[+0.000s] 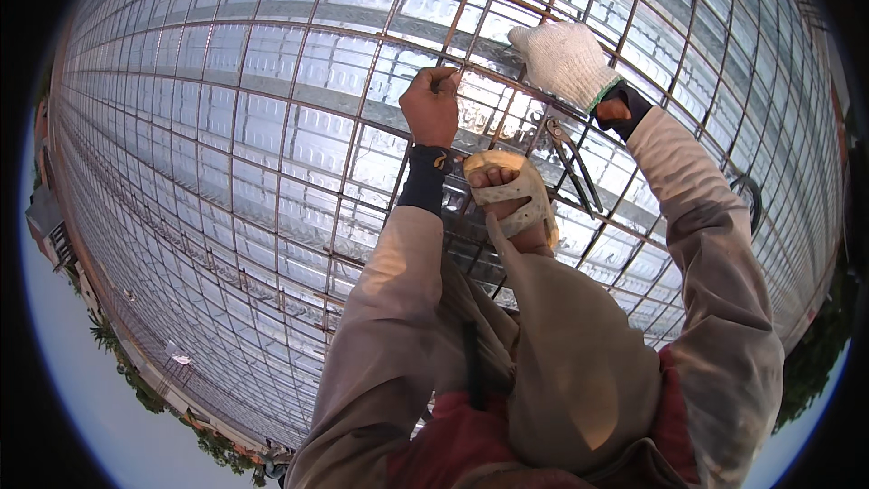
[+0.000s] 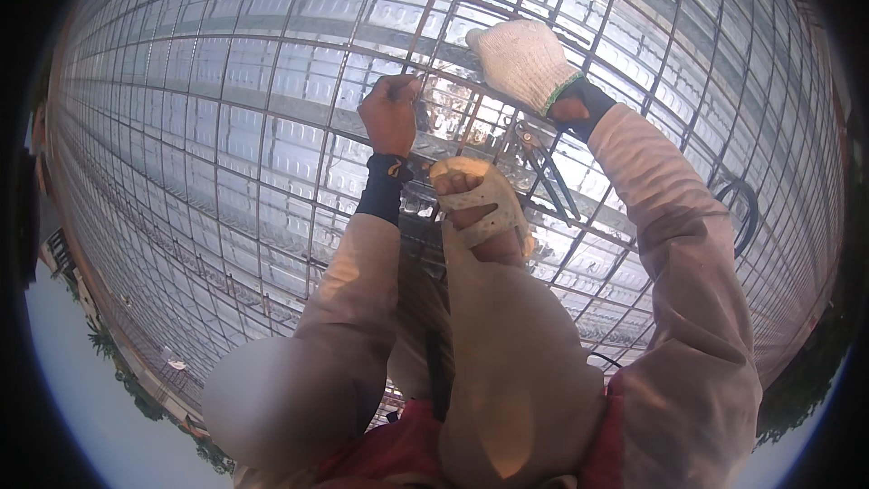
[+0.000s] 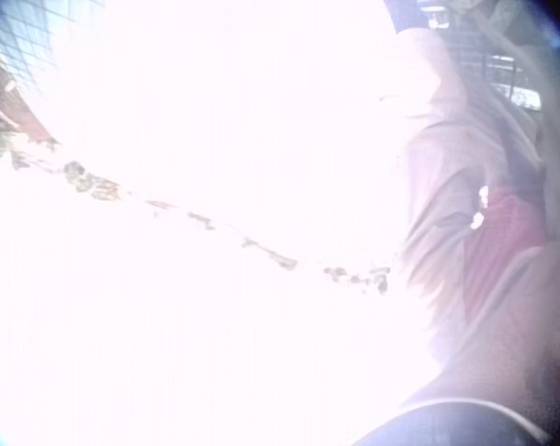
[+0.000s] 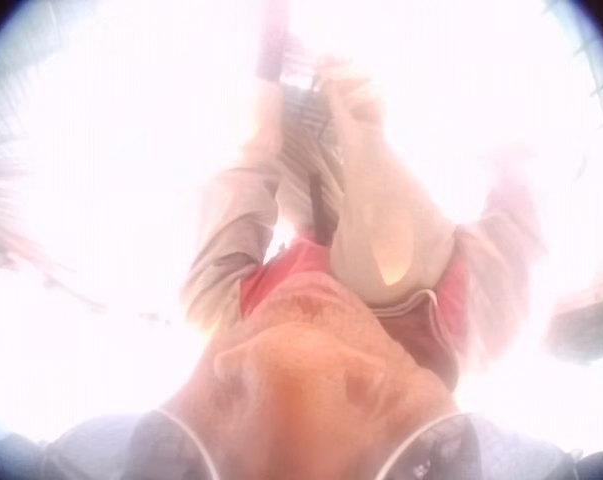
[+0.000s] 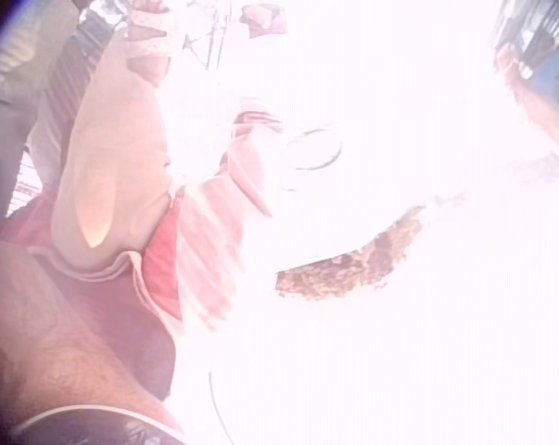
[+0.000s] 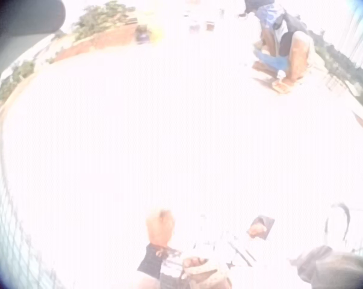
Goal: The person uses pliers to cut and remove wire ties from a metal grid structure. They repeatedly grasp the wire with one hand and cut it with pliers in the other, working across different sections of the grid.
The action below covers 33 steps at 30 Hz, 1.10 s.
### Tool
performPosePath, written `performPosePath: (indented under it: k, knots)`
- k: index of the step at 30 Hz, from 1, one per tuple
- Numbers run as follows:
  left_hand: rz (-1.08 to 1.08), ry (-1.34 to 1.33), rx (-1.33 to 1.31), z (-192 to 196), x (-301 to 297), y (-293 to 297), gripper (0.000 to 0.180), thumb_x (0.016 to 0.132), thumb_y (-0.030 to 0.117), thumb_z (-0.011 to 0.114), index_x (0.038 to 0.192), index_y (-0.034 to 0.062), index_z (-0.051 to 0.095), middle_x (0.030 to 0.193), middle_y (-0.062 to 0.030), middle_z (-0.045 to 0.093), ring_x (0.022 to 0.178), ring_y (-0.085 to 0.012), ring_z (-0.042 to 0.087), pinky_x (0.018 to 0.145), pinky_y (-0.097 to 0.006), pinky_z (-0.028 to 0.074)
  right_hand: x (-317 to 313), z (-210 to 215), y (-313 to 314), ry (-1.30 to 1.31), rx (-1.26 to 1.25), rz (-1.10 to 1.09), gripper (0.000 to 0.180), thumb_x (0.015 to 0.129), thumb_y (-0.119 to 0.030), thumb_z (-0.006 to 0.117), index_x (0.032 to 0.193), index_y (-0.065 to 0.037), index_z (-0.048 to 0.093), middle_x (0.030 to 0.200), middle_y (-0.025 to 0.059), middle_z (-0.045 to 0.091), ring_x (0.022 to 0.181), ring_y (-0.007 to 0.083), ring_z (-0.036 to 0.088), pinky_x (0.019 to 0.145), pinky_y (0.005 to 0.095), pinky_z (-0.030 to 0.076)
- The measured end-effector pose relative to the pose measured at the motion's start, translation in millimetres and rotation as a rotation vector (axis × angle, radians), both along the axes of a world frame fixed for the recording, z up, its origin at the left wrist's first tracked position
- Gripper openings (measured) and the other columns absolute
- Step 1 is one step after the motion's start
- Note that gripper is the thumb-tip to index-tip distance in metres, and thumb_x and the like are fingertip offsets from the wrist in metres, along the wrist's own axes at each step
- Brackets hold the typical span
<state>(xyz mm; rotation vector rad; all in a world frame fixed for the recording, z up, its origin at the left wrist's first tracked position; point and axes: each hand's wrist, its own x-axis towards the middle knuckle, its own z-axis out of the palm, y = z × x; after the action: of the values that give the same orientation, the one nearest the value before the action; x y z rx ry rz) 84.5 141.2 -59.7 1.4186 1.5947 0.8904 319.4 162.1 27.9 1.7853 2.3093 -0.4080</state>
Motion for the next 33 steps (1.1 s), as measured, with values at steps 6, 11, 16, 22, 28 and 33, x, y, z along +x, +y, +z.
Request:
performPosePath:
  k: [6,11,16,22,28,33]
  knots:
    - [-0.071,0.271,0.260,-4.5,45.4,-38.6,0.029,0.096,0.004,0.077,0.124,0.0020,0.071,0.119,-0.0202,0.072,0.100,-0.0421,0.073,0.081,-0.049,0.062,-50.7,-19.6,93.0,-0.041,0.269,0.369,0.030,0.096,-0.012,0.075,0.125,-0.010,0.077,0.116,0.0142,0.079,0.114,0.0348,0.077,0.095,0.0487,0.063]
    - [-0.285,0.304,0.235,46.6,-20.5,-53.2,0.049,0.096,0.001,0.073,0.144,0.0030,0.066,0.130,-0.0218,0.074,0.106,-0.0406,0.076,0.093,-0.045,0.062,-56.4,52.1,52.0,0.351,0.852,0.150,0.026,0.097,-0.013,0.078,0.123,-0.009,0.077,0.119,0.0113,0.077,0.116,0.0339,0.072,0.106,0.0501,0.054]
    - [0.055,0.156,-0.108,35.9,-100.3,-96.8,0.027,0.106,0.008,0.065,0.130,-0.0009,0.074,0.109,-0.0150,0.080,0.080,-0.0253,0.077,0.072,-0.040,0.061,1.2,35.8,-98.1,0.382,0.411,-0.460,0.026,0.099,-0.012,0.073,0.125,-0.010,0.074,0.114,0.0138,0.074,0.111,0.0391,0.071,0.098,0.0521,0.055]
    - [0.160,-0.264,-0.447,47.6,-54.1,-116.8,0.024,0.108,0.008,0.062,0.124,-0.0018,0.077,0.107,-0.0116,0.081,0.078,-0.0124,0.073,0.073,-0.031,0.060,-19.9,-22.6,-226.7,0.017,-0.300,-0.670,0.084,0.093,-0.032,0.086,0.164,-0.010,0.047,0.138,0.0199,0.067,0.122,0.0411,0.070,0.102,0.0497,0.057]
    - [0.002,-0.238,-0.143,35.5,-27.0,-54.4,0.028,0.107,0.007,0.063,0.129,-0.0033,0.075,0.115,-0.0196,0.082,0.097,-0.0294,0.079,0.083,-0.039,0.063,-21.6,-30.0,-233.5,0.099,-0.343,-0.751,0.083,0.095,-0.016,0.076,0.168,-0.008,0.038,0.132,0.0273,0.070,0.107,0.0473,0.075,0.091,0.0566,0.061]
    - [-0.106,0.045,-0.008,19.4,-0.6,38.6,0.042,0.101,0.027,0.079,0.132,-0.0009,0.075,0.119,-0.0198,0.082,0.102,-0.0301,0.081,0.086,-0.041,0.063,-19.4,-4.1,-212.1,0.355,-0.470,-0.887,0.067,0.096,-0.021,0.072,0.157,0.000,0.051,0.115,0.0294,0.077,0.112,0.0481,0.075,0.093,0.0518,0.059]
